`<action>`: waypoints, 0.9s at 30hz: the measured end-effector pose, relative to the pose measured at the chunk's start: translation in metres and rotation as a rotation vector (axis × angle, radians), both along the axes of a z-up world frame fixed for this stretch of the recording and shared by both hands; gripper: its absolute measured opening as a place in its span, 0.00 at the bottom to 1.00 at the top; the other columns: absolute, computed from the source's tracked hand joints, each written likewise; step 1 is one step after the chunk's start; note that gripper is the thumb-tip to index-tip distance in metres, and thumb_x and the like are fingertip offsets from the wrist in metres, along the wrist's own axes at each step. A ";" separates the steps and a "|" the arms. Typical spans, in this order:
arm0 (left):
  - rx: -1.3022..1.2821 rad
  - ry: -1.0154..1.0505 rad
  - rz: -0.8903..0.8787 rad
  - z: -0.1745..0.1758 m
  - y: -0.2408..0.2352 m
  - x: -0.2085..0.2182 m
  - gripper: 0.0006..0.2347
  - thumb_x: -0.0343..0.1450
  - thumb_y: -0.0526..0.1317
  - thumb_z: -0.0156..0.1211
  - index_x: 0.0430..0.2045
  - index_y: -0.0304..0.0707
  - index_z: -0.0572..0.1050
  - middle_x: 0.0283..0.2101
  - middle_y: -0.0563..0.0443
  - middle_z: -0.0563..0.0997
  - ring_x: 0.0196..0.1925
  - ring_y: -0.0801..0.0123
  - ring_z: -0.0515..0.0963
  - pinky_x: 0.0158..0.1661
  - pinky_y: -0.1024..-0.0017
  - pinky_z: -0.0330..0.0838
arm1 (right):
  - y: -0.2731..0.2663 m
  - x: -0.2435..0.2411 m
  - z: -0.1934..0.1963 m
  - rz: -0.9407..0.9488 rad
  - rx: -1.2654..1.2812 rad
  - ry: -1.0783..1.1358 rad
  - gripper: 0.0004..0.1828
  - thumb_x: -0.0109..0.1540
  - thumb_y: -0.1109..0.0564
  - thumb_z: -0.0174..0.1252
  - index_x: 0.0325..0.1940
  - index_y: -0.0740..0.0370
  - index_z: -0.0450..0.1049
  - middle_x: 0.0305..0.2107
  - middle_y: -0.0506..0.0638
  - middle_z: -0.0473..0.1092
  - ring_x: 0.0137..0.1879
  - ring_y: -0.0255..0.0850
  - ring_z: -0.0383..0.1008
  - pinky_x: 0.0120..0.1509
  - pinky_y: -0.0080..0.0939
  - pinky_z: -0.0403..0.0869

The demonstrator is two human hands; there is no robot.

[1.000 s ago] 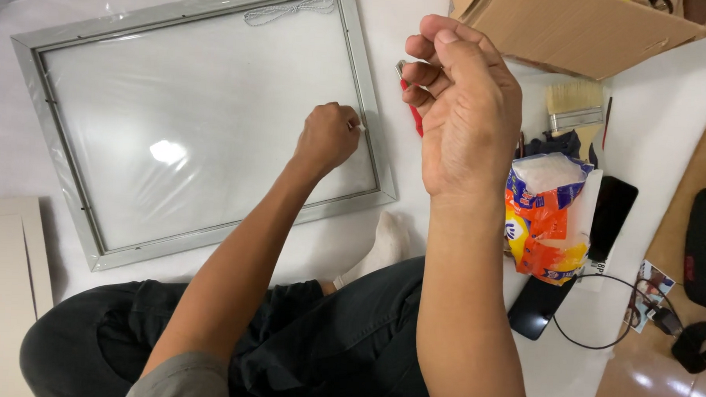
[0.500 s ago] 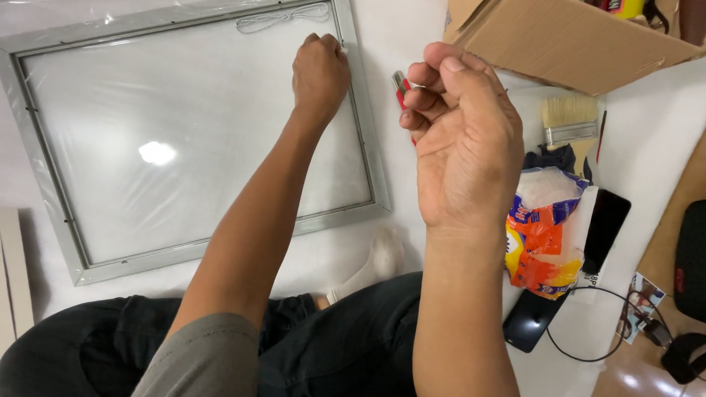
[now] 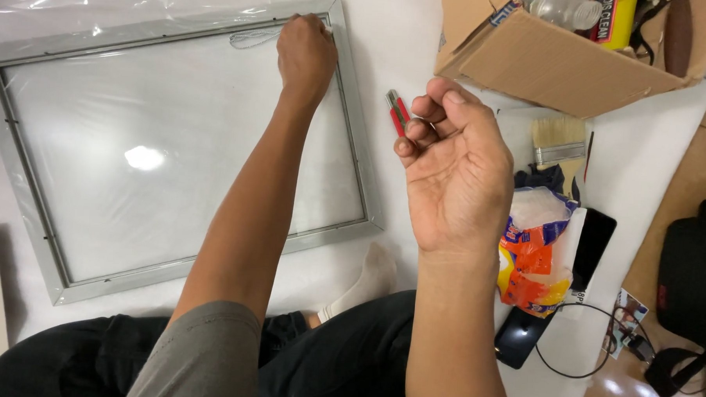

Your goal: Preparing a picture frame by removing the backing, cleaning the surface, and applying adhesive strips

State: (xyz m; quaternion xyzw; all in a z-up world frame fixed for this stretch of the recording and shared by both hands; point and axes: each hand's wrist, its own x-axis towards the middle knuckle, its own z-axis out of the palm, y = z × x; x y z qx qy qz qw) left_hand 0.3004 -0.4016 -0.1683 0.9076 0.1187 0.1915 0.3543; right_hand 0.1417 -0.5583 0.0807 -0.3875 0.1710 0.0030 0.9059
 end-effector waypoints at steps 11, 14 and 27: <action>0.137 -0.008 0.066 -0.011 0.038 -0.008 0.02 0.67 0.31 0.62 0.25 0.30 0.79 0.30 0.44 0.78 0.35 0.58 0.79 0.38 0.63 0.78 | 0.010 0.006 -0.024 0.062 -0.080 0.177 0.10 0.61 0.59 0.55 0.43 0.66 0.75 0.34 0.54 0.72 0.35 0.39 0.68 0.41 0.38 0.67; 0.066 0.046 0.120 0.008 0.077 -0.032 0.04 0.68 0.32 0.60 0.29 0.30 0.82 0.33 0.44 0.79 0.35 0.57 0.79 0.38 0.63 0.77 | 0.016 0.003 -0.031 0.115 -0.115 0.163 0.09 0.62 0.58 0.55 0.43 0.65 0.76 0.34 0.54 0.72 0.35 0.38 0.66 0.42 0.37 0.66; 0.151 0.108 0.311 -0.011 0.300 -0.099 0.05 0.71 0.34 0.65 0.33 0.30 0.83 0.35 0.41 0.80 0.32 0.63 0.80 0.34 0.70 0.81 | 0.051 -0.003 -0.037 0.189 -0.314 0.188 0.10 0.64 0.59 0.50 0.44 0.66 0.74 0.35 0.54 0.71 0.37 0.37 0.66 0.41 0.34 0.66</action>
